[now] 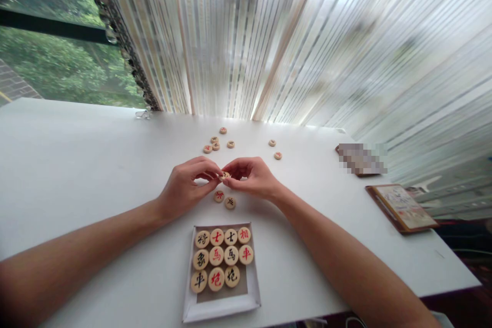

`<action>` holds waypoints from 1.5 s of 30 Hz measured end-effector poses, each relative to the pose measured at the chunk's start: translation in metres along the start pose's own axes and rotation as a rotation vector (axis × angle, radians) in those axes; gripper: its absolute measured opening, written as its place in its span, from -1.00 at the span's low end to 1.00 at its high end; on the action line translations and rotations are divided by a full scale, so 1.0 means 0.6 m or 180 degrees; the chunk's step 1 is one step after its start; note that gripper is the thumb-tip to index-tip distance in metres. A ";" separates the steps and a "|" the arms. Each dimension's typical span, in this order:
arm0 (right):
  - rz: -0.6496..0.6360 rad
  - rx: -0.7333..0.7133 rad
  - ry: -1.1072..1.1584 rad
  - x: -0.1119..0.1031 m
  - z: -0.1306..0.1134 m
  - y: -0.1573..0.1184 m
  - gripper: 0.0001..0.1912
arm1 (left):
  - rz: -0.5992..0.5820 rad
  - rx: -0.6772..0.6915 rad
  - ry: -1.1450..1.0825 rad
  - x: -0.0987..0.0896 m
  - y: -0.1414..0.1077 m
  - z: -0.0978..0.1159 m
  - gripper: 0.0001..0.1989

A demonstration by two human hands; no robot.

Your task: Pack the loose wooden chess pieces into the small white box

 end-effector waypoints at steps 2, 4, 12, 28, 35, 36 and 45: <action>0.0031 -0.0094 -0.0322 -0.001 -0.010 -0.002 -0.57 | 0.0038 -0.0026 -0.0021 0.001 0.001 -0.002 -0.91; 0.0087 -0.0184 -0.0643 -0.001 -0.023 -0.005 -0.61 | 0.0101 -0.0107 0.0003 0.000 0.003 -0.003 -0.88; 0.0239 -0.0184 -0.1321 -0.001 -0.086 -0.084 -0.69 | 0.0185 -0.0082 0.0230 0.000 0.009 -0.006 -0.84; -0.0110 -0.0616 -0.2302 0.100 -0.095 -0.255 -0.79 | 0.0218 0.0052 0.0300 0.002 0.009 -0.009 -0.80; -0.0142 -0.0663 -0.2520 0.104 -0.082 -0.257 -0.82 | 0.0213 0.0065 0.0310 0.003 0.008 -0.009 -0.80; -0.0152 -0.0688 -0.2558 0.105 -0.081 -0.257 -0.81 | 0.0212 0.0058 0.0308 0.003 0.008 -0.008 -0.80; -0.0102 -0.0888 -0.2740 0.107 -0.080 -0.259 -0.84 | 0.0211 0.0023 0.0299 0.004 0.009 -0.007 -0.82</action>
Point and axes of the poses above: each hand's wrist, its own y-axis towards the middle knuckle, its own x-axis out of the palm, z = x × y, the point moved 1 cm from there along y, towards the middle knuckle, and after that the axes turned 3 degrees about -z, right-handed, at the moved point
